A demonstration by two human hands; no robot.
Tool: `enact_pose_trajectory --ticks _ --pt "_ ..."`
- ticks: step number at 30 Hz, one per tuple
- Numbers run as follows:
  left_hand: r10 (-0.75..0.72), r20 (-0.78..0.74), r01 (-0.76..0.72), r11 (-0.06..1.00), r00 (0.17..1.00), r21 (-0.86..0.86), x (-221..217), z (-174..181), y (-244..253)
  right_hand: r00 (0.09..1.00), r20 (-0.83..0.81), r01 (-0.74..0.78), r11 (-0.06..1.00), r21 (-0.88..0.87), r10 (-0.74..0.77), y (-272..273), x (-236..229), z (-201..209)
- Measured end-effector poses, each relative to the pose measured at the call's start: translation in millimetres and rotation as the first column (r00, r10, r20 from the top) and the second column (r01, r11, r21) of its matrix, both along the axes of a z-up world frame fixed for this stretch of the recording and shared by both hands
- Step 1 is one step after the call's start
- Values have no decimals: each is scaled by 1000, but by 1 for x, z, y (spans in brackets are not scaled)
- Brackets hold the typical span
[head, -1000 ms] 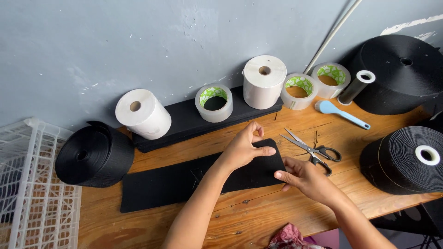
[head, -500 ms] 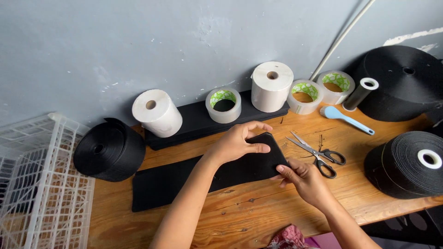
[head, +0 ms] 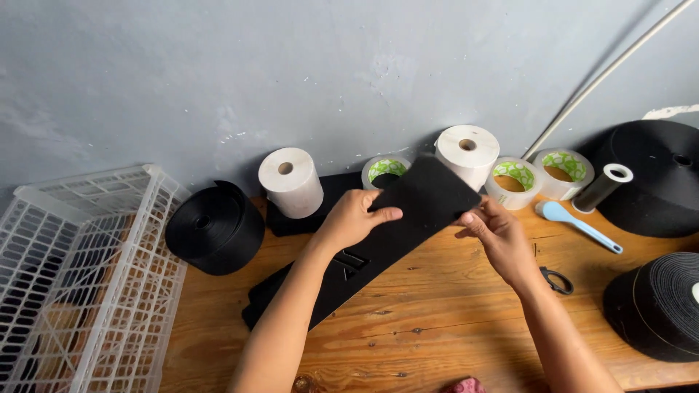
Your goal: The person smooths a black rectangular mat on a wooden table, then uses scissors to trim the edges and corners. They repeatedly lift and rotate the mat to cut along different sides, removing small strips of material.
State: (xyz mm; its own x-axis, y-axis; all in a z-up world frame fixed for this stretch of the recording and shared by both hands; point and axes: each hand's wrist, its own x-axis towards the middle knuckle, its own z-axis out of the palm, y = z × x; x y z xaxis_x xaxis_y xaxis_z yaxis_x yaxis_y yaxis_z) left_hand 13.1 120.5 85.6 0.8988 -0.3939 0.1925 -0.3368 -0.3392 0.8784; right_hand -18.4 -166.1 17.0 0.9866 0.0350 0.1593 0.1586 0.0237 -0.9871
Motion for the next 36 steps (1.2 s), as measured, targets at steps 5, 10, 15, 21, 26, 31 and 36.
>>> enact_pose_trajectory --ticks 5,10,15,21,26,31,36 --pt "263 181 -229 955 948 -189 -11 63 11 968 96 -237 971 45 232 60 -16 18" --pt "450 217 -355 860 867 -365 -29 83 30 908 87 -412 911 -5 411 110 -40 8" --pt "705 10 -505 519 710 -690 -6 30 65 913 -67 -406 885 -226 402 103 -58 4" --pt "659 -300 -526 172 690 -833 -53 62 66 944 -168 -330 832 -447 284 82 -42 -25" --pt "456 -492 -564 26 741 -825 -75 -4 86 930 -252 -360 534 -765 266 64 -39 52" --pt "222 -668 -662 -111 711 -741 -97 -64 77 903 -331 -385 171 -907 275 50 -18 68" --pt "138 -759 -737 -180 637 -652 -113 -143 71 847 -474 -484 -23 -875 242 54 -6 69"
